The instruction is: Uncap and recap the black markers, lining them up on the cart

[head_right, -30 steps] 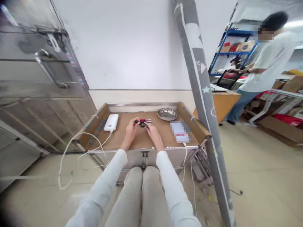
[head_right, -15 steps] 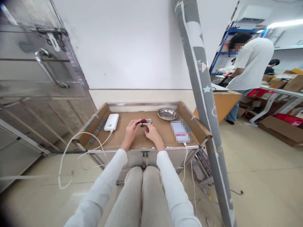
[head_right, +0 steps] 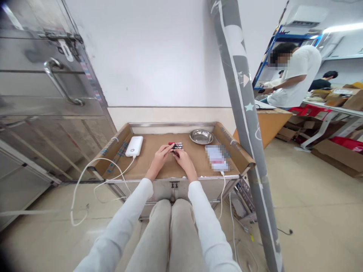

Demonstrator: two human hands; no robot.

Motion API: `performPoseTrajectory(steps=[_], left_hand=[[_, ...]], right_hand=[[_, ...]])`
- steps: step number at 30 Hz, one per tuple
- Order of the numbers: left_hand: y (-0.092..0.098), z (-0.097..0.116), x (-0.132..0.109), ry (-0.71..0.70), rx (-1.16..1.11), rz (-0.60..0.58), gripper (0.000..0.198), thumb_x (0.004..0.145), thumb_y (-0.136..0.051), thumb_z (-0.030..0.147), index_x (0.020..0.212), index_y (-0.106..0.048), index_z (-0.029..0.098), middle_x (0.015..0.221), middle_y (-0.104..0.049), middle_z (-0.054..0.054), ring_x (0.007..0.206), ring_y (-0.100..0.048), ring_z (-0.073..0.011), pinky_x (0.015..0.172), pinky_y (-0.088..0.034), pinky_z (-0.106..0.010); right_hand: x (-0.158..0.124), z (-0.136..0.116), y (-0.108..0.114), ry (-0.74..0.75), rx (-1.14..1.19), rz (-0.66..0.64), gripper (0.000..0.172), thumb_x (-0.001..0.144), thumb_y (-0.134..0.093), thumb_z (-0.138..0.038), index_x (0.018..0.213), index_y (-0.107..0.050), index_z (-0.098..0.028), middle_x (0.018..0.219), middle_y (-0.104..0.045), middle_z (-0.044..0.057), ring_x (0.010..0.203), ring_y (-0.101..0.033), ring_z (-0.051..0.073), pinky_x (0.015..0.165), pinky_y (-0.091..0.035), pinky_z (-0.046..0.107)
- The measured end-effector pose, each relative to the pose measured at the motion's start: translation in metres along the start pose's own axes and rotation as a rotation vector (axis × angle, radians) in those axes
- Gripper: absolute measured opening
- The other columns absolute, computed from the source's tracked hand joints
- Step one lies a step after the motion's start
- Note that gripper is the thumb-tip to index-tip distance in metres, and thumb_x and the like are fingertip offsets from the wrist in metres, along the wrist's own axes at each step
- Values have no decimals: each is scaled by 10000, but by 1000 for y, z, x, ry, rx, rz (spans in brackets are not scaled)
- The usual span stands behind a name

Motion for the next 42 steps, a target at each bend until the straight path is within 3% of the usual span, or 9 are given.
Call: performPoseTrajectory(steps=[4,7,14,20,24,32,34,39,42], left_hand=[[2,1,1,43,-4,48,330,955,-406,281,1251,-549,250,1068,-614,-57,1019,-593,-127,933,-482,-269],[0,3,1,9,-20,-28,302,954,-407,284,1197,-583,250,1032,-616,-45,993,-599,-121,913,-490,-259],[0,2,0,20,3,-19,313,958,-396,282,1218,-569,255,1016,-600,-41,975,-597,-112,905,-482,-240],[9,8,4,162,-19,59,275,959,-397,310,1129,-600,236,1014,-611,-44,953,-604,-121,903,-480,-258],[10,5,3,211,-27,77,259,959,-397,314,1100,-593,221,1009,-621,-48,946,-604,-131,894,-480,-277],[12,-17,-1,380,-59,212,244,940,-437,349,1001,-603,181,952,-649,-58,887,-622,-143,817,-496,-279],[8,-20,-1,385,-117,139,218,929,-463,337,975,-605,179,936,-658,-53,858,-629,-139,794,-503,-272],[-10,-15,-3,339,-160,-279,76,864,-567,257,891,-608,198,867,-653,-10,767,-616,-133,767,-502,-275],[-14,-12,-4,338,-63,-372,46,835,-593,210,880,-597,210,886,-627,-15,805,-595,-153,798,-494,-306]], right_hand=[[-3,-6,3,41,58,10,398,754,-453,-61,1105,-585,-192,1006,-657,69,839,-602,166,825,-479,312],[-5,-7,8,27,86,70,468,715,-376,-6,1092,-584,-190,1012,-649,65,906,-595,168,868,-467,319],[-5,-11,9,61,67,23,430,698,-390,-2,1030,-598,-180,988,-629,67,910,-570,177,873,-461,329],[-3,-8,3,43,5,1,226,804,-536,-180,1019,-603,-192,948,-631,66,879,-559,192,829,-469,339],[-1,-3,3,27,-33,18,144,842,-516,-180,937,-623,-192,925,-640,62,866,-567,185,833,-458,336],[-4,-7,13,-24,-138,100,209,912,-430,-204,968,-630,-181,974,-629,104,932,-553,225,861,-443,364],[-5,-7,16,-53,-175,151,242,924,-398,-212,987,-630,-182,969,-617,111,932,-542,234,865,-439,377],[-6,-4,17,-83,-192,212,309,943,-343,-237,1066,-622,-183,981,-581,118,941,-530,238,873,-440,381],[-6,-2,15,-61,-179,189,320,944,-345,-238,1100,-620,-193,986,-561,108,935,-532,226,872,-445,363]])
Point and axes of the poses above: each hand's wrist, its own x-axis towards the middle knuckle, its own y-axis out of the back of the hand, z = x × y, the point moved 3 cm from there along x, towards the middle knuckle
